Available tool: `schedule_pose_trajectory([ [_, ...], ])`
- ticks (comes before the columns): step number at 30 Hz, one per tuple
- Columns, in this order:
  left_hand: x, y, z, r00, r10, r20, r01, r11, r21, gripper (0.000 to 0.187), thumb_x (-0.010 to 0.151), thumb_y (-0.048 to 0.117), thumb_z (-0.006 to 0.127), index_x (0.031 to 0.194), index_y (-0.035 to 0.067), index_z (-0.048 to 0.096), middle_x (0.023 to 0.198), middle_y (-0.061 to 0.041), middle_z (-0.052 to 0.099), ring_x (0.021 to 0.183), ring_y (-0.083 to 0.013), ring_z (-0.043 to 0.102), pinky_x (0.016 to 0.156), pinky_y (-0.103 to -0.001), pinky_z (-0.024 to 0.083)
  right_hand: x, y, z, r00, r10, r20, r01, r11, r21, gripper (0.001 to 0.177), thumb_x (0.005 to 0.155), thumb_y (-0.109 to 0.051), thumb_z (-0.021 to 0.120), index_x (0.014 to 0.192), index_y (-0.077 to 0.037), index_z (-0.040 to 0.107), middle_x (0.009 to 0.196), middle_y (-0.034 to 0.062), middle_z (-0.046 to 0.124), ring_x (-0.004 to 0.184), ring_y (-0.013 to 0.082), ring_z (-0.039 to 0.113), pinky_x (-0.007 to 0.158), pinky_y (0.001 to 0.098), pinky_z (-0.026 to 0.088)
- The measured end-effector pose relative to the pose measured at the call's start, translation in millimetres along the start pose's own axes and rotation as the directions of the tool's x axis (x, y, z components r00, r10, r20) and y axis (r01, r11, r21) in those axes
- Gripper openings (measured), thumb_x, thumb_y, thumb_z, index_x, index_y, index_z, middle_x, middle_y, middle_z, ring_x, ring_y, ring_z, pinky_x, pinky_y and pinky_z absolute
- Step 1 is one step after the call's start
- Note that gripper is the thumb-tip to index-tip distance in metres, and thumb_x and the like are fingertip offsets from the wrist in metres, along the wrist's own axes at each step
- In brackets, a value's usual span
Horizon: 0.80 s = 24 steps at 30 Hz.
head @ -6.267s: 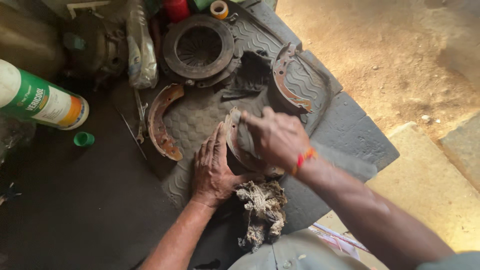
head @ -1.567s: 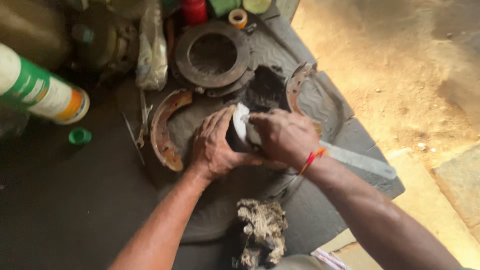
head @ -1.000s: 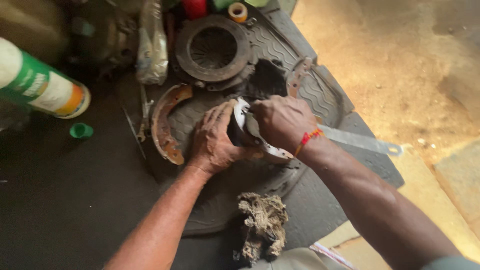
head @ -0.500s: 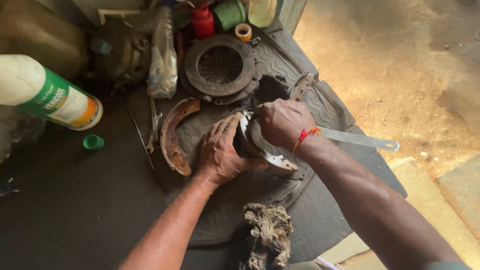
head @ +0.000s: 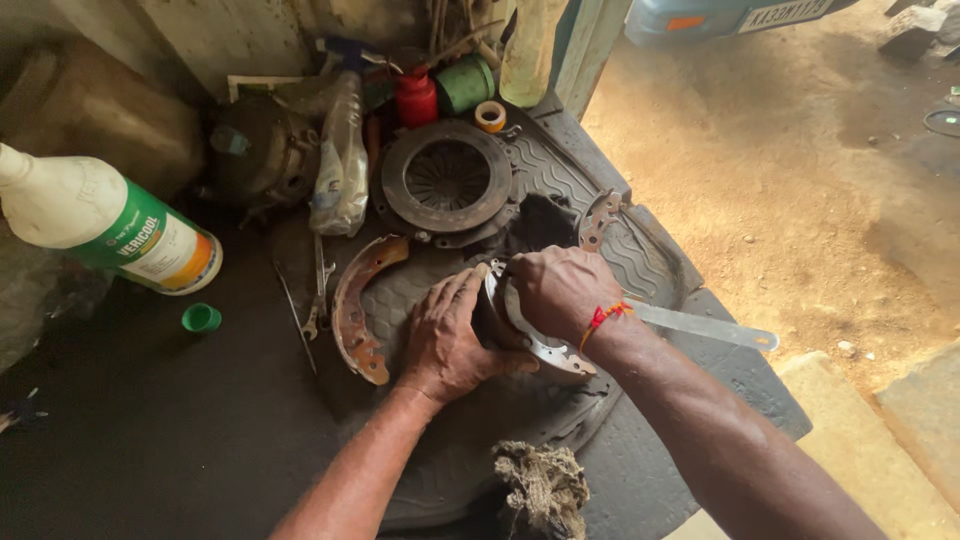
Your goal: The person wipes a brake shoe with a cloth and scrapes its surface using a metal tool.
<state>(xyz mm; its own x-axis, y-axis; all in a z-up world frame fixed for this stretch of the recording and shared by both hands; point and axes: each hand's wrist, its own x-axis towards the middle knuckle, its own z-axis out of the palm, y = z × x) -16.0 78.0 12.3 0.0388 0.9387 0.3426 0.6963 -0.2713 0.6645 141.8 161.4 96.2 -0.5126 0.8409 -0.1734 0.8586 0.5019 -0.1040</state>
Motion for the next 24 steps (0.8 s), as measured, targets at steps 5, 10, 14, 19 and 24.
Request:
schedule_pose_trajectory([
  [5,-2,-1,-1,0.999,0.041,-0.024,-0.042,0.999,-0.028,0.129,0.049,0.07,0.09,0.146,-0.003,0.048,0.147,-0.022,0.056,0.137,-0.0395,0.05,0.115,-0.05,0.036,-8,-7,-6,0.999,-0.036,-0.04,0.039,0.997,0.074,0.03,0.082,-0.021,0.059,0.105,-0.025,0.078,0.089,0.015,0.075,0.081,0.0364,0.073,0.068,0.0482,0.058],
  [10,0,1,-2,0.999,0.047,-0.019,-0.047,0.999,0.016,0.124,0.049,0.065,0.092,0.144,-0.002,0.05,0.144,-0.021,0.058,0.134,-0.0387,0.052,0.112,-0.051,0.038,-3,-6,-12,0.999,-0.029,0.014,0.028,0.999,0.034,0.026,0.086,-0.02,0.058,0.103,-0.021,0.077,0.09,0.0143,0.076,0.085,0.0353,0.074,0.073,0.0481,0.059],
  [14,3,1,-2,0.997,0.074,-0.027,-0.074,0.997,0.013,0.124,0.048,0.065,0.092,0.143,-0.002,0.05,0.141,-0.022,0.059,0.131,-0.0387,0.055,0.109,-0.05,0.042,-2,-7,-8,1.0,0.011,-0.011,-0.01,0.996,0.09,0.023,0.087,-0.025,0.06,0.101,-0.02,0.077,0.09,0.0147,0.075,0.085,0.0358,0.073,0.074,0.0481,0.059],
  [19,3,3,0,0.998,0.062,-0.018,-0.061,0.998,0.018,0.125,0.047,0.066,0.092,0.142,-0.003,0.05,0.141,-0.023,0.059,0.131,-0.0387,0.055,0.109,-0.05,0.041,-16,-13,-7,0.996,0.063,0.063,-0.067,0.996,0.064,0.024,0.087,-0.03,0.062,0.102,-0.019,0.077,0.09,0.0156,0.075,0.087,0.0352,0.073,0.076,0.0475,0.058],
  [24,2,1,-2,0.998,0.063,-0.028,-0.062,0.997,0.034,0.125,0.049,0.069,0.091,0.143,-0.003,0.05,0.14,-0.023,0.059,0.131,-0.0389,0.055,0.109,-0.05,0.041,-11,-23,-18,0.998,0.042,0.051,-0.043,0.999,0.006,0.023,0.09,-0.027,0.06,0.099,-0.018,0.078,0.09,0.0149,0.076,0.087,0.0328,0.075,0.077,0.0457,0.059],
])
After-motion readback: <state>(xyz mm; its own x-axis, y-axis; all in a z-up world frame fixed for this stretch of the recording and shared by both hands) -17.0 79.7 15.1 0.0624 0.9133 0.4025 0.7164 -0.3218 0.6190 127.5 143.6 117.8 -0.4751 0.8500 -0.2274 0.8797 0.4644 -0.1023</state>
